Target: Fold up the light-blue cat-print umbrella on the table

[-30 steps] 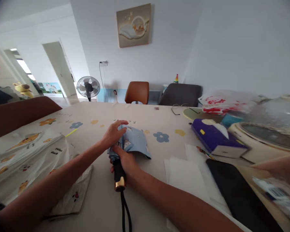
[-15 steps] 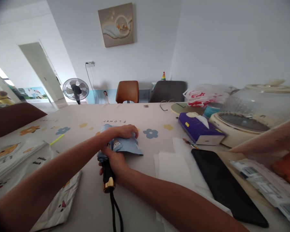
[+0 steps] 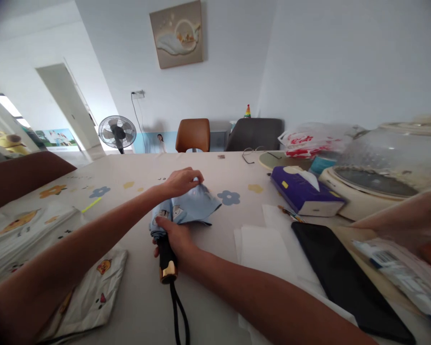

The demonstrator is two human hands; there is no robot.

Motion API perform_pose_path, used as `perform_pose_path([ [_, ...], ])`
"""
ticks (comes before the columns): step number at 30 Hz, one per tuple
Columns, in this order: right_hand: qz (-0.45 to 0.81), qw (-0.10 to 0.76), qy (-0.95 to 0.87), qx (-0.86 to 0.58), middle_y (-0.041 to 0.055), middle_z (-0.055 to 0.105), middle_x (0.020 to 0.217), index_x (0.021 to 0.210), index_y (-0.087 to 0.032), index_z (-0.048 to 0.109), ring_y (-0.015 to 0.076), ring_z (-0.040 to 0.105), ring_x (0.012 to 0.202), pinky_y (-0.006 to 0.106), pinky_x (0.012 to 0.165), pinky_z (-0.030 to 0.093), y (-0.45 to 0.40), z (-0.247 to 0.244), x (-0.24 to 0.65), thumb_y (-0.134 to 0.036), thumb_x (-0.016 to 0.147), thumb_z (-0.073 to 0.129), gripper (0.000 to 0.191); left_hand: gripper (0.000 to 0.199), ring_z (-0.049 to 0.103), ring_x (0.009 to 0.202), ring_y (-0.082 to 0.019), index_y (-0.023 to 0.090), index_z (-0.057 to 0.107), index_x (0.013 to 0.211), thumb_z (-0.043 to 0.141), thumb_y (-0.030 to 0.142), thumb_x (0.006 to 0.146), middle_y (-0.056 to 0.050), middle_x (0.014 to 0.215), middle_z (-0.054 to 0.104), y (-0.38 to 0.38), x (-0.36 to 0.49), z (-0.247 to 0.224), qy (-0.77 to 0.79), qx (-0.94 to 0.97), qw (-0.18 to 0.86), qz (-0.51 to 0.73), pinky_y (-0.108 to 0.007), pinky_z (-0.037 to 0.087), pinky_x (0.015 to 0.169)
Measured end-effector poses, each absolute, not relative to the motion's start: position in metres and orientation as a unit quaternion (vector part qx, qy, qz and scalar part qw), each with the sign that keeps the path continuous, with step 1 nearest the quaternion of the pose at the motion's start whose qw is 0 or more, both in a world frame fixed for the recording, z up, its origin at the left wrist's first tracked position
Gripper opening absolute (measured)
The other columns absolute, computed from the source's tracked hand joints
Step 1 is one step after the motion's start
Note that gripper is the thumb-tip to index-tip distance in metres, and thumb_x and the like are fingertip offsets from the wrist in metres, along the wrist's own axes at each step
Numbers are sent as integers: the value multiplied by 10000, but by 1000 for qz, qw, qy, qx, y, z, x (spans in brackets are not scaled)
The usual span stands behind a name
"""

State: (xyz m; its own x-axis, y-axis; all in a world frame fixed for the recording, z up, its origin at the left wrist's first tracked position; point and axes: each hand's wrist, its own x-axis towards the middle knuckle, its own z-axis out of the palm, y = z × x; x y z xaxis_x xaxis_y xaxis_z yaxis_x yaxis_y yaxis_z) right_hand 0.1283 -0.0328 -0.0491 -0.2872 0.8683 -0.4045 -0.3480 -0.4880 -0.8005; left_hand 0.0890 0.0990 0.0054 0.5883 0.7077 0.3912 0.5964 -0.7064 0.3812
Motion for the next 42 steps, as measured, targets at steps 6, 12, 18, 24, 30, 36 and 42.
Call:
perform_pose_path([
  [6,741,426,-306,-419,3,557,498,748,-109,554,98,475,345,221,314,403,-29,-57,127,-363,728,581,256,275,470,529,-95,207,586,902,463,104,679,14,651,541,72,34,31,418,787,199,407,-212,389,567],
  [12,746,422,-306,-416,-10,535,504,734,-114,568,81,450,354,198,290,377,-28,-54,127,-330,700,618,224,192,470,534,-83,171,580,613,398,116,587,3,682,529,51,-31,7,472,714,242,458,-198,364,496],
  [18,757,396,-324,-406,-11,517,522,687,-119,543,59,431,365,163,282,340,-31,-47,133,-301,709,615,197,91,413,479,-83,167,533,562,452,192,529,43,522,484,47,-65,-40,546,582,364,480,-190,279,462],
  [24,779,422,-308,-345,1,532,625,785,-148,527,84,478,471,160,277,353,-24,-48,135,-506,699,601,376,75,468,633,-106,166,501,492,427,158,499,13,668,545,46,-72,-54,510,614,350,490,-220,343,600],
  [30,772,357,-310,-426,-21,479,432,694,-177,457,83,393,274,183,233,279,-21,-47,134,-599,807,344,452,70,466,695,-119,168,436,448,411,125,498,-3,723,545,41,-76,-46,468,638,353,500,-241,364,666],
  [36,725,401,-348,-439,-6,489,434,593,-150,468,71,395,281,190,257,309,-29,-42,132,-391,789,490,311,51,468,704,-125,171,426,473,415,137,509,-10,757,556,39,-85,-40,471,650,354,481,-242,378,662],
  [42,706,392,-372,-458,-15,494,446,540,-140,489,67,413,286,182,260,304,-33,-45,132,-312,703,571,251,117,489,724,-135,174,457,437,393,111,513,-15,718,583,40,-91,-36,471,675,341,455,-275,382,729],
])
